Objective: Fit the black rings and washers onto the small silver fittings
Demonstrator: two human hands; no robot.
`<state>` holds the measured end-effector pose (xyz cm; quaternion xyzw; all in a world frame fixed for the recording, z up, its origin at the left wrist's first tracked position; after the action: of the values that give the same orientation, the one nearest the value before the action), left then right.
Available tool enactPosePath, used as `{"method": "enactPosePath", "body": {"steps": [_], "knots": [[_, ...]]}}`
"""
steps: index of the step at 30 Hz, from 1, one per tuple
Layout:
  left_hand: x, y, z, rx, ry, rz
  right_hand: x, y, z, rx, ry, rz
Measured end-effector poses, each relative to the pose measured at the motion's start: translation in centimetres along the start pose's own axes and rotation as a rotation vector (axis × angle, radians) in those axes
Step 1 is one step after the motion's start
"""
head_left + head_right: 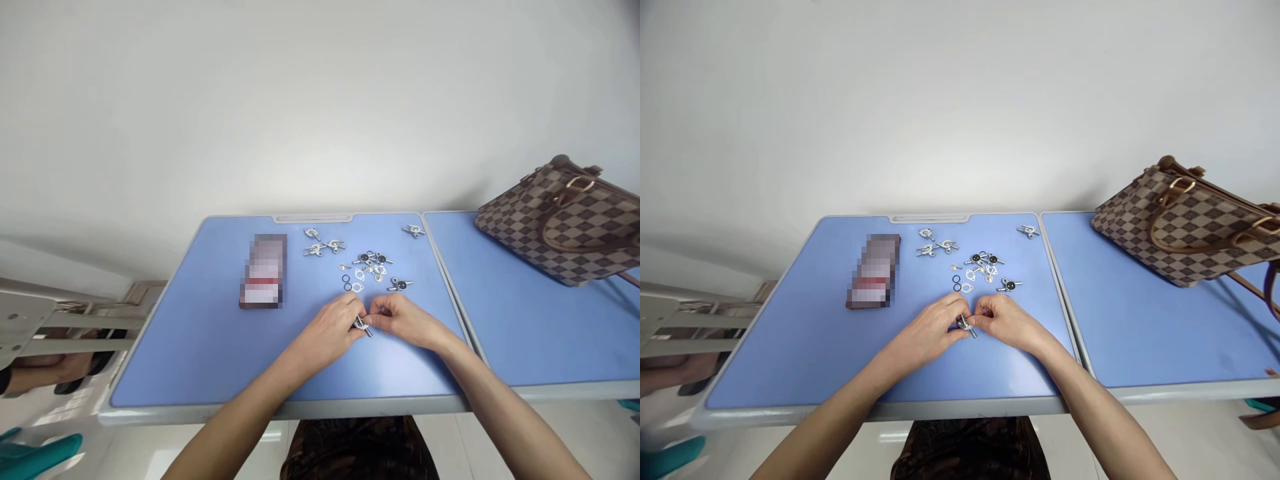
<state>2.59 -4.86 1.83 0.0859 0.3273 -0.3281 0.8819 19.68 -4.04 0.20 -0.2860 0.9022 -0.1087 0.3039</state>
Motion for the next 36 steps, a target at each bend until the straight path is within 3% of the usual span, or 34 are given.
{"method": "enactPosePath", "body": {"steps": [11, 16, 23, 36], "knots": [[-0.7, -0.1, 0.5, -0.014, -0.017, -0.027, -0.7, -0.4, -0.4, -0.062, -0.025, -0.03], [-0.7, 0.2, 0.5, -0.007, -0.02, -0.033, -0.7, -1.0, -0.7, -0.037, -0.112, -0.104], [-0.9, 0.3, 0.1, -0.011, 0.013, 0.03, -0.4, -1.0, -1.2, -0.113, -0.347, 0.053], [-1.0, 0.7, -0.5, 0.008, 0.013, 0.03, -0.6, -0.9, -1.4, -0.155, -0.395, 0.093]]}}
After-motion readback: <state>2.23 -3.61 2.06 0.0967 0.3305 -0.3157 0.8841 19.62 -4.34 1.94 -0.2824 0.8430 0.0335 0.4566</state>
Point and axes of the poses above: each hand's wrist, its own y-axis towards the middle knuckle, its own x-axis out of the palm, z = x × y, the point moved 2 cm from there along y, towards the middle knuckle, and after that the axes turned 5 degrees about -y, right-handed, at the moved point
